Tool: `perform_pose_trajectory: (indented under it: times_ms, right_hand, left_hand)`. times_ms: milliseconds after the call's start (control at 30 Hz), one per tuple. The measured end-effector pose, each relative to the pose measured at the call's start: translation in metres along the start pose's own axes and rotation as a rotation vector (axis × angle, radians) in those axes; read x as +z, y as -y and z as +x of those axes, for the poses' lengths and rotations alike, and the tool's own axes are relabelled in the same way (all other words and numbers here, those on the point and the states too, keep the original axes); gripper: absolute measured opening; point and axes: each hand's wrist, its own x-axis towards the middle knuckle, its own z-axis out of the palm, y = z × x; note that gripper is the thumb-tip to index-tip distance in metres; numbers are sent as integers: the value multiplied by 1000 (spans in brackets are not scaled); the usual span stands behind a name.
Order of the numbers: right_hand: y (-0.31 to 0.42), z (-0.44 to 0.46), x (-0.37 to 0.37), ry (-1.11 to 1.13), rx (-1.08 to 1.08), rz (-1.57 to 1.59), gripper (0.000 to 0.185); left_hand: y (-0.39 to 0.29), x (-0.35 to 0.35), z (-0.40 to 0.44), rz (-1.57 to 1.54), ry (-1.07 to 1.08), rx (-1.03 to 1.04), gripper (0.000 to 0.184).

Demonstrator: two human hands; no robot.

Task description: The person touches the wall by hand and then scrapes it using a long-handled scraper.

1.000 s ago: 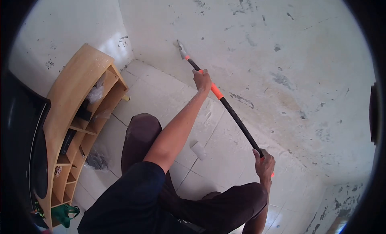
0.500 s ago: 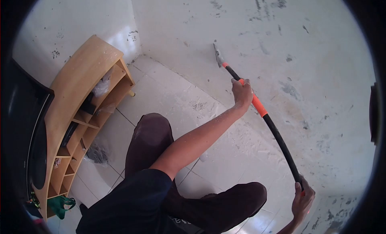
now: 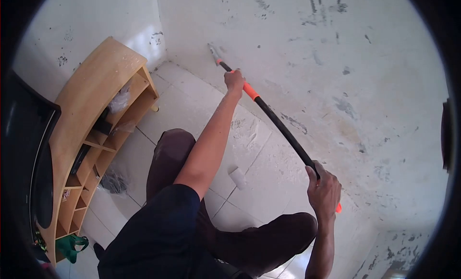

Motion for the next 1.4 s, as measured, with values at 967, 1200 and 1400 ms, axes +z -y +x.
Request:
perform_pose_trajectory:
  times_ms: [967,1200,1400]
  right_hand:
    - [-24,1,-4,81,116,2,24]
    - [-72,-26,-6,-21,87,-20,27]
    - [-166,-128,-14,-112,398,-84,48]
  left_hand:
    - [64,14,-8,38,-126,0,25]
    - [56,45,-56,28,-98,-54,30]
    - [124,109,-179,256,138,154,40]
